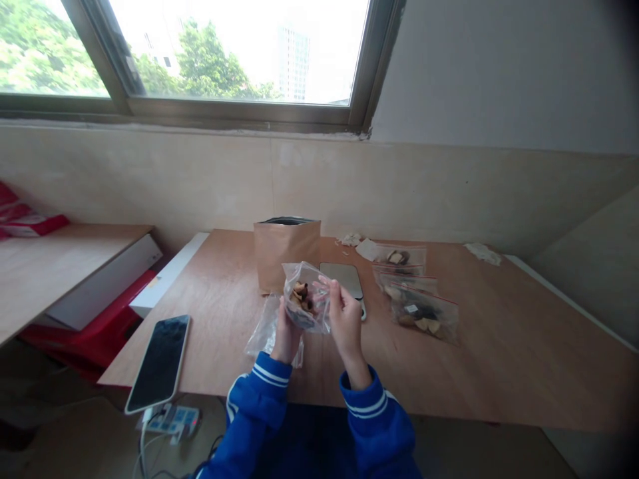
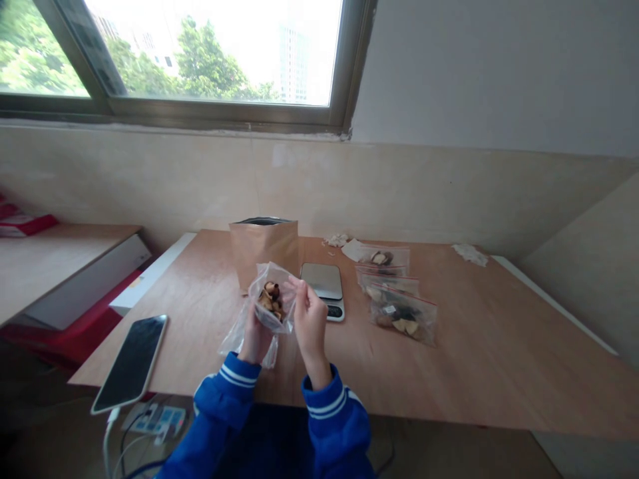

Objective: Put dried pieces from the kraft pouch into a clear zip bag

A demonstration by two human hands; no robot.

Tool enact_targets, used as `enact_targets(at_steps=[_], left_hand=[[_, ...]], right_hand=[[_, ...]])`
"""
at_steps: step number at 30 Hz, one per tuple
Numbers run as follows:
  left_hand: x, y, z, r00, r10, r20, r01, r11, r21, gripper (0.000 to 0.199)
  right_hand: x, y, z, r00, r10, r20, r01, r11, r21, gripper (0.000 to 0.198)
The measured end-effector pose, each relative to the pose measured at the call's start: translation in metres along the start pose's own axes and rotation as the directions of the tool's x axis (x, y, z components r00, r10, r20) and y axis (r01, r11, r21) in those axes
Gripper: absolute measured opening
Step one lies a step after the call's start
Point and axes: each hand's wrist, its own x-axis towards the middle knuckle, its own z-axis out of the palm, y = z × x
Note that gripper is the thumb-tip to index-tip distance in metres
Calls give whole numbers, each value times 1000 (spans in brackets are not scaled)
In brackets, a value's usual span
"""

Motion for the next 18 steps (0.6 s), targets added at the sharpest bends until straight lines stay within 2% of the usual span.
enact_targets(at_steps=[3, 6, 8, 12, 15, 18], left_hand=[[7, -2, -3, 996, -9, -94, 8, 1000, -11, 62], [20, -5, -17, 968, 128, -216, -122, 992, 43, 57], [28, -9, -29, 947, 197, -255, -174, 979, 108, 55], [36, -15, -47, 922, 259, -286, -233, 965, 124, 54], [37, -19, -53, 910, 276, -308, -241, 959, 150, 54], [37, -20, -56, 893, 291, -342, -240, 953, 182, 50]], right_hand=[[4, 5, 7, 994, -101, -29, 98, 990, -100, 49], [5, 0, 9, 948, -304, -95, 277, 935, -222, 36], [6, -4, 11, 936, -353, -2, 343, 910, -235, 27], [17, 3, 23, 896, -292, 336, 383, 890, -248, 28], [27, 15, 34, 867, -240, 438, 395, 865, -309, 28], [36, 25, 43, 853, -210, 478, 390, 865, -316, 22]])
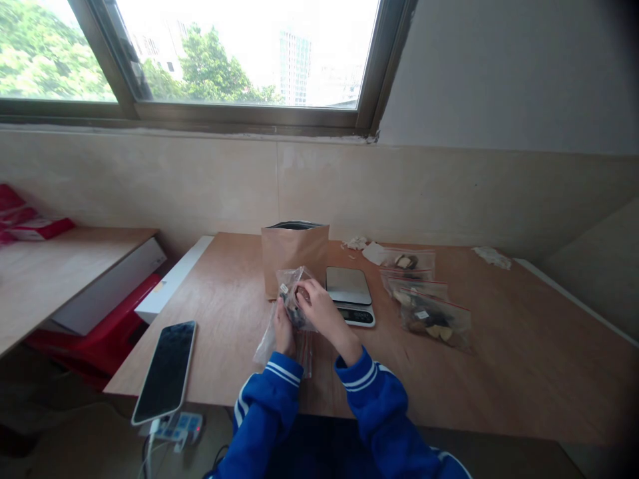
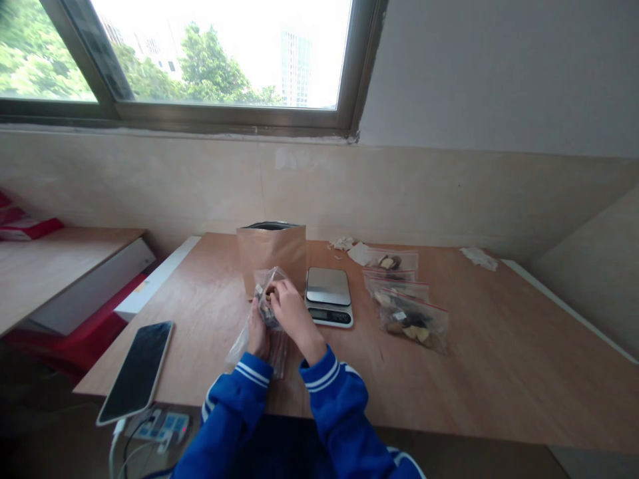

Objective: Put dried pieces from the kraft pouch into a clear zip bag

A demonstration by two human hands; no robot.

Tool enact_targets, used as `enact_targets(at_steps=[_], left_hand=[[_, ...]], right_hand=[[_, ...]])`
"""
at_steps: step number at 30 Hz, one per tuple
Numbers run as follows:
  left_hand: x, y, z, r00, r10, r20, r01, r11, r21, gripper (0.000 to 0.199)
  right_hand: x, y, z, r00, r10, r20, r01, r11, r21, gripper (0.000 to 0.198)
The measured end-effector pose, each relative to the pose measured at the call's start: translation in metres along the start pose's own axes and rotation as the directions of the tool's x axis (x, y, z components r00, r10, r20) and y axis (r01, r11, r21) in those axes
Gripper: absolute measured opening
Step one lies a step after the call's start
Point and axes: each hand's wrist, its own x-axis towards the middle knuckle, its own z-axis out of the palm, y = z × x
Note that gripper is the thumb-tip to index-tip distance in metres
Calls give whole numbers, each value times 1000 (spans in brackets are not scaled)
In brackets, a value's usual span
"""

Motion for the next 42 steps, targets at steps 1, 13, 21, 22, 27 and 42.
enact_targets(at_steps=[1, 13, 21, 22, 27, 42], left_hand=[[0, -1, -1, 1000, 2, -10, -2, 1000, 4, 49], [2, -4, -4, 998, 5, 58, -6, 1000, 1, 53], [0, -3, -3, 997, 7, 71, -6, 1000, -5, 49], [0, -3, -3, 998, 7, 65, -7, 1000, -8, 49], [1, -4, -5, 998, 34, 51, -33, 999, -17, 49], [8, -12, -9, 999, 15, 42, -12, 998, -54, 42]], right_hand=[[2, 2, 2, 1000, 9, 1, -9, 1000, 8, 21], [8, 16, 3, 997, 67, 25, -68, 997, 44, 18], [9, 11, 0, 994, 88, 67, -98, 980, 173, 16], [9, 11, -1, 994, 74, 80, -88, 978, 189, 22], [8, 14, 1, 986, -20, 165, -7, 987, 162, 35], [8, 19, 6, 984, 32, 175, -77, 965, 251, 34]])
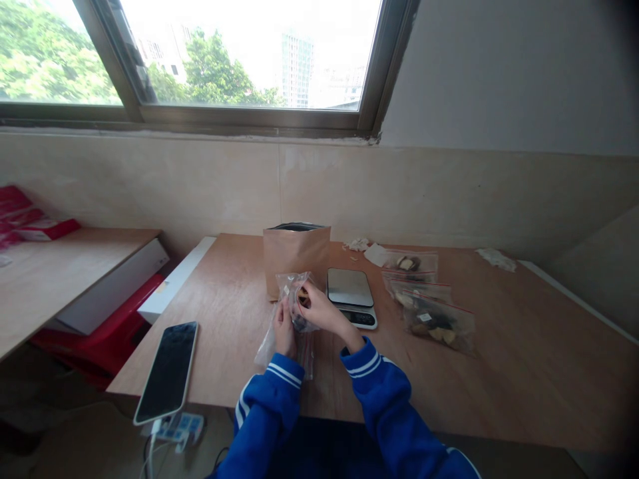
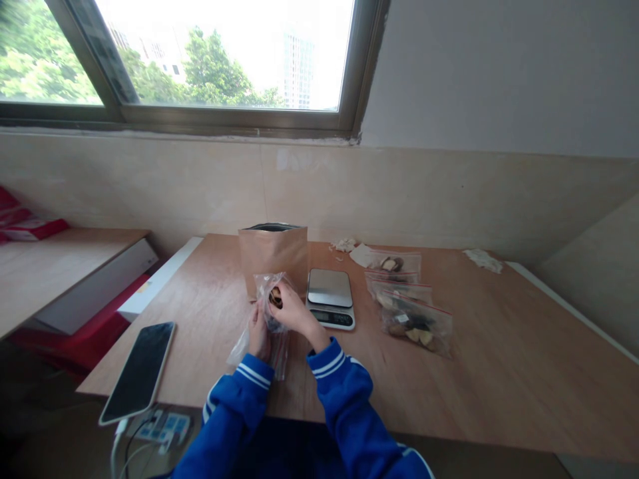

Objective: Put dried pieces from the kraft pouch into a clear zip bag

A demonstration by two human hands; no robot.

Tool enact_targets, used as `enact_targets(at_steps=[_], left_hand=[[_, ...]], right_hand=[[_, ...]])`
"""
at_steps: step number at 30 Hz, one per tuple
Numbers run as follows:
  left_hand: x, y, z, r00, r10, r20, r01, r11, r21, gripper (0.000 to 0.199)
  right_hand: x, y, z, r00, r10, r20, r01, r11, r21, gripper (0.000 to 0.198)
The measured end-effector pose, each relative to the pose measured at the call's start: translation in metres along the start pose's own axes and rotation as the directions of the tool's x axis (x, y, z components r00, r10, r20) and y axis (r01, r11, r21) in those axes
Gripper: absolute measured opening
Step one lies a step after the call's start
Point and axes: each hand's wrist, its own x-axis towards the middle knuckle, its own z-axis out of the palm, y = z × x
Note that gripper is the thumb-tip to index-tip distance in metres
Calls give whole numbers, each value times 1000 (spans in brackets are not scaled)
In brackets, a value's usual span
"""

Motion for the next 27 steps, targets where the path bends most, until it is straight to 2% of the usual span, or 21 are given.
enact_targets(at_steps=[8, 12, 16, 27], left_hand=[[0, 0, 0, 999, -37, -24, 37, 999, -18, 40], [-1, 1, 1, 1000, -27, -4, 27, 1000, 7, 41], [1, -1, -2, 997, -38, -61, 38, 999, -3, 40], [0, 1, 1, 1000, -24, -20, 24, 999, -28, 40]], right_hand=[[0, 10, -1, 994, 111, 2, -111, 989, 97, 26], [-1, 14, 0, 997, 73, -1, -73, 997, 38, 28], [-2, 13, 1, 999, 28, 24, -28, 999, -26, 34], [-2, 5, -6, 993, 84, -79, -77, 993, 87, 32]])
